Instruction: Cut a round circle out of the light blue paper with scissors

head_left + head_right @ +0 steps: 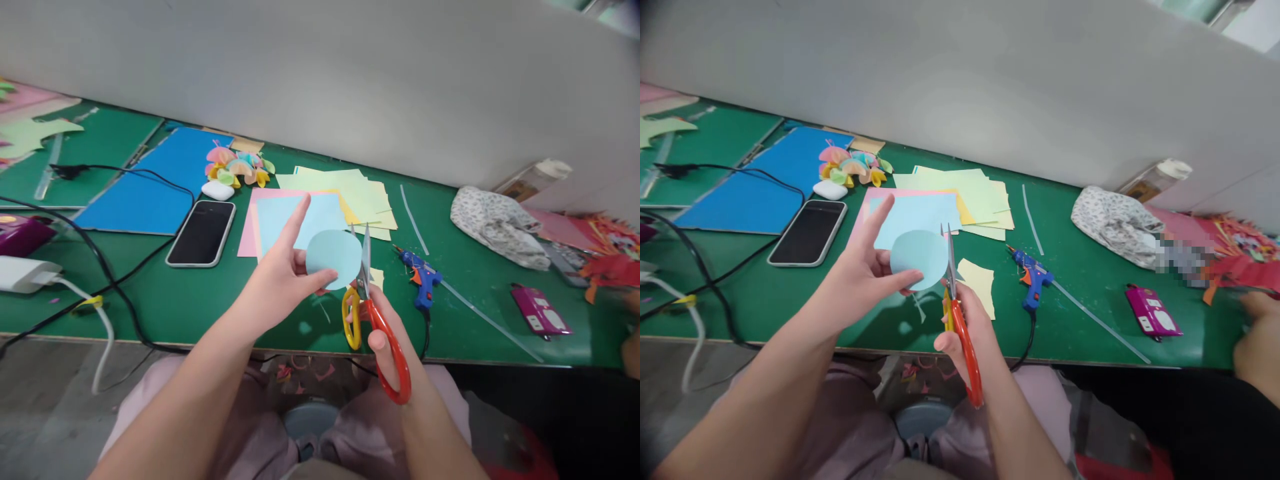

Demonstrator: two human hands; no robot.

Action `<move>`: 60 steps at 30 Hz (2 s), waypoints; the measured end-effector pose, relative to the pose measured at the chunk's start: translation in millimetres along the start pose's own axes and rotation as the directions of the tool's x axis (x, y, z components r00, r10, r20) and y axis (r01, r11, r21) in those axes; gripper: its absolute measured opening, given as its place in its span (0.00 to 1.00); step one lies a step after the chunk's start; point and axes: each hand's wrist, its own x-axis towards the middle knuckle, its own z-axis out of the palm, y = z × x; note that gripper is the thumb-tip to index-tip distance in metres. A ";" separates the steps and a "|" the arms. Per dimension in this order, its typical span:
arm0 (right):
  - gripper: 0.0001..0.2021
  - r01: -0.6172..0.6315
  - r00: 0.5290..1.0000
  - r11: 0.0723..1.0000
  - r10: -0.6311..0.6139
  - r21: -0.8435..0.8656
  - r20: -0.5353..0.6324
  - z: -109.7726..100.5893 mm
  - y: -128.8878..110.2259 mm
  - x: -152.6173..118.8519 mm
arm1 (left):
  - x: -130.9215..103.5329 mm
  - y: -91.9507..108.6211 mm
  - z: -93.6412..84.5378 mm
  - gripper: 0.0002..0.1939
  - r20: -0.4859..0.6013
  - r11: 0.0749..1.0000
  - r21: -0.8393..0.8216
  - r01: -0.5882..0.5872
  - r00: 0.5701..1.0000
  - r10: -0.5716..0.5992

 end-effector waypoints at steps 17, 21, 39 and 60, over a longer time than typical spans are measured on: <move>0.46 -0.002 0.998 1.000 0.002 -0.003 -0.058 2.3 -1.3 0.4 | 2.0 -2.7 -6.9 0.60 -0.028 0.999 -0.041 -0.028 0.999 0.026; 0.45 -0.019 0.999 0.999 0.020 0.030 -0.048 3.1 1.6 -0.2 | 2.8 -0.7 -8.0 0.60 -0.070 0.997 -0.073 -0.021 0.997 0.016; 0.41 -0.037 0.997 0.999 0.037 0.001 -0.061 3.7 -2.1 -1.2 | 6.6 3.3 -14.3 0.57 -0.276 0.995 -0.054 -0.083 0.959 0.065; 0.42 -0.072 0.997 0.995 0.074 0.064 -0.019 8.0 -6.4 0.5 | 8.2 2.6 -18.4 0.51 -0.366 0.996 0.009 -0.088 0.927 0.085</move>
